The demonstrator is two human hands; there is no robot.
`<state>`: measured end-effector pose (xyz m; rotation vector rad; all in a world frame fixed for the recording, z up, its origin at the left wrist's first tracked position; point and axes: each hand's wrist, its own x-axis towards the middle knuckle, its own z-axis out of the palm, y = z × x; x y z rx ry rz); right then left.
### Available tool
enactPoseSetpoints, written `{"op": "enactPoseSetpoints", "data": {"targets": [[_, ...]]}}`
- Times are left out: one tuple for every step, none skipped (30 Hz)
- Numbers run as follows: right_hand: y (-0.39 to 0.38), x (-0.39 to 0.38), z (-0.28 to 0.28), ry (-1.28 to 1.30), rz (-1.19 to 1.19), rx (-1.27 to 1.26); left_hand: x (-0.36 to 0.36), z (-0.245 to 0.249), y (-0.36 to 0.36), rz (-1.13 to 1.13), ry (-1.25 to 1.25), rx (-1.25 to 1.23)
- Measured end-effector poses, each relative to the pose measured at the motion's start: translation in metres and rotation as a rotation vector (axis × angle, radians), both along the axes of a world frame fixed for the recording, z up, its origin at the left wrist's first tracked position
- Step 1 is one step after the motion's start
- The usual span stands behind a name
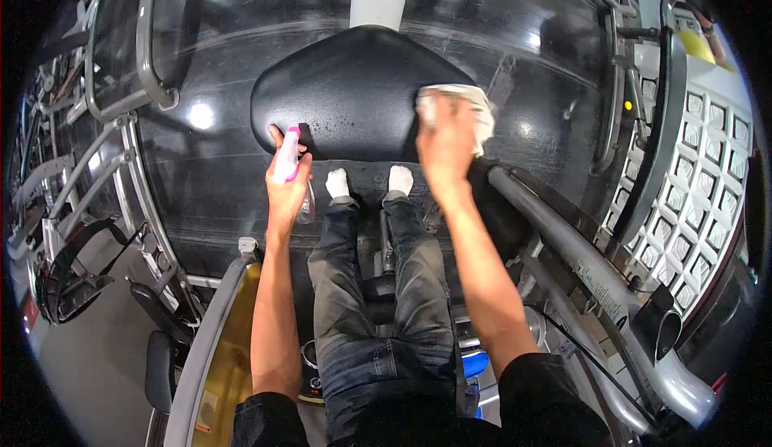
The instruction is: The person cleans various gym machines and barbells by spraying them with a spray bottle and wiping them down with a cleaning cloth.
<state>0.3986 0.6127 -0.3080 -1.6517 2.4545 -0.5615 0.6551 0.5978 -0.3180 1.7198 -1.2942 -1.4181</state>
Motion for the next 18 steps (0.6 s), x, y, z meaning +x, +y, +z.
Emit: {"op": "enactPoseSetpoints", "data": {"targets": [[-0.002,0.020,0.004,-0.133,0.063,0.017,-0.001,0.002,-0.002,-0.005,-0.002,-0.002],[-0.003,0.038,0.010,-0.172,0.186,0.090,-0.002,0.006,-0.005,0.013,-0.022,0.067],[-0.004,0.055,0.009,-0.281,0.300,0.073,-0.003,0.011,-0.007,0.032,-0.042,0.140],[-0.001,0.068,0.006,-0.305,0.449,0.030,-0.005,0.016,-0.010,0.036,-0.051,0.149],[0.000,0.075,0.002,-0.275,0.592,0.029,-0.007,0.021,-0.013,0.041,-0.058,0.157],[0.000,0.072,0.006,-0.248,0.633,0.037,-0.006,0.027,-0.018,0.024,-0.073,0.205],[-0.001,0.065,0.010,-0.222,0.677,0.044,-0.005,0.027,-0.019,0.022,-0.074,0.204],[0.001,0.055,0.011,-0.235,0.684,0.070,-0.003,0.027,-0.020,0.016,-0.067,0.219],[0.005,0.042,0.011,-0.248,0.692,0.097,-0.002,0.028,-0.022,0.012,-0.058,0.234],[0.008,0.028,0.011,-0.145,0.654,0.033,-0.004,0.030,-0.023,0.018,-0.068,0.238],[0.014,0.020,0.012,-0.399,0.381,0.105,-0.004,0.030,-0.022,0.024,-0.067,0.238],[0.018,0.002,0.016,-0.174,0.417,0.137,-0.004,0.029,-0.021,0.050,-0.043,0.224],[0.023,-0.009,0.017,-0.082,0.343,0.130,-0.003,0.029,-0.021,0.076,-0.020,0.209],[0.027,-0.015,0.017,-0.045,0.243,0.114,-0.002,0.030,-0.020,0.085,-0.022,0.207],[0.028,-0.014,0.024,-0.119,0.127,0.108,-0.002,0.033,-0.017,0.151,0.039,0.137],[0.027,-0.007,0.025,-0.161,0.088,0.085,-0.002,0.035,-0.013,0.214,0.100,0.065],[0.024,0.007,0.024,-0.202,0.047,0.062,-0.002,0.039,-0.010,0.218,0.099,0.063],[0.021,0.024,0.017,-0.244,0.070,0.016,-0.001,0.045,-0.005,0.210,0.100,0.002]]}}
